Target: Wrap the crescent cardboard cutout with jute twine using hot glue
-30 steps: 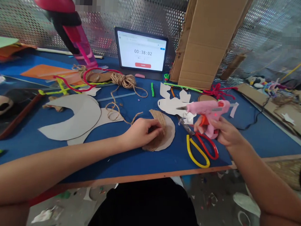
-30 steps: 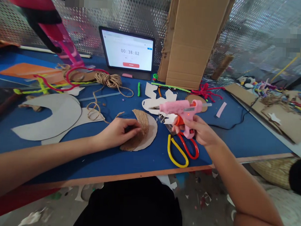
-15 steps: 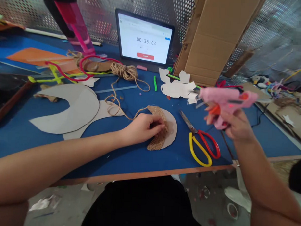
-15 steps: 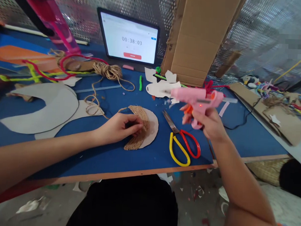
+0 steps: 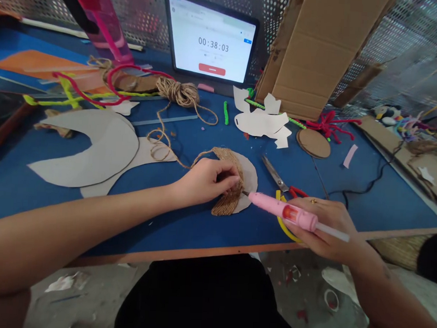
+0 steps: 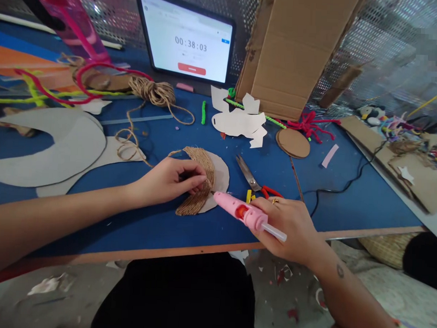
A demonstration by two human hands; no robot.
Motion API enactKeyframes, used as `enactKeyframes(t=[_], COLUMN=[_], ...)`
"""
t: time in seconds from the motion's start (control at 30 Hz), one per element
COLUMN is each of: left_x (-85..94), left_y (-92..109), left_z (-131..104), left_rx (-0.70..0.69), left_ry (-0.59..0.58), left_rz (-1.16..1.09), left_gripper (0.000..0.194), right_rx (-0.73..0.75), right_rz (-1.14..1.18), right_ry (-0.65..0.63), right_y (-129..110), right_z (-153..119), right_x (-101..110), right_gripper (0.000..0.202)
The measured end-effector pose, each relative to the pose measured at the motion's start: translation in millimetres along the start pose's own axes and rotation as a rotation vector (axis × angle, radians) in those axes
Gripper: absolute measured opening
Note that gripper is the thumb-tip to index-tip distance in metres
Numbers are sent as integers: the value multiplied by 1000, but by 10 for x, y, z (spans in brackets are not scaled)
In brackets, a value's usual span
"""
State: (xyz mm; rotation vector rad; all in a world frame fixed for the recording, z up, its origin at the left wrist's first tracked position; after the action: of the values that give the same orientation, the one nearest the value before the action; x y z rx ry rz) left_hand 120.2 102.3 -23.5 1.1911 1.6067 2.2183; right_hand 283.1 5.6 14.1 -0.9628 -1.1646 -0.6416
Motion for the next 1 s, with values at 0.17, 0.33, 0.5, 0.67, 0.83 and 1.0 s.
enactKeyframes(t=[0.17,0.33,0.5,0.67,0.83,1.0], left_x=[8,11,5,11,14,9], left_y=[-2,3,-5,13,10,-3], left_z=[3,7,12,14,13,4], left_rx=[-1,-12,-2,-6,-4,1], left_ry=[6,10,7,12,16,13], left_rz=[21,39,21,33,54,50], left_gripper=[17,17,16,15,14,14], right_rx=[30,96,145,139,128,134], right_rz=[-56,-188,-308,-346,-299,-265], right_ry=[43,100,193,222,190,115], right_y=[-54,-188,-309,-321,-302,-330], right_z=[-27,-44,-88,-94,-92,-82], right_x=[-5,2,29,36,30,11], right_gripper=[19,14,15,17,14,13])
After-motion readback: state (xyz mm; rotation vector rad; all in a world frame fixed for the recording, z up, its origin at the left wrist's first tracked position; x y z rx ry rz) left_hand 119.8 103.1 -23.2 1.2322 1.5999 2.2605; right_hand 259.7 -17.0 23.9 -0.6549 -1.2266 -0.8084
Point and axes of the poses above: each hand's wrist, its own z-axis towards the middle knuckle, its own x-axis out of the back of the hand, y = z × x, the point moved 9 cm from there along z, towards the middle knuckle, and after that the axes turned 4 degrees about z, right-handed, at the moved point
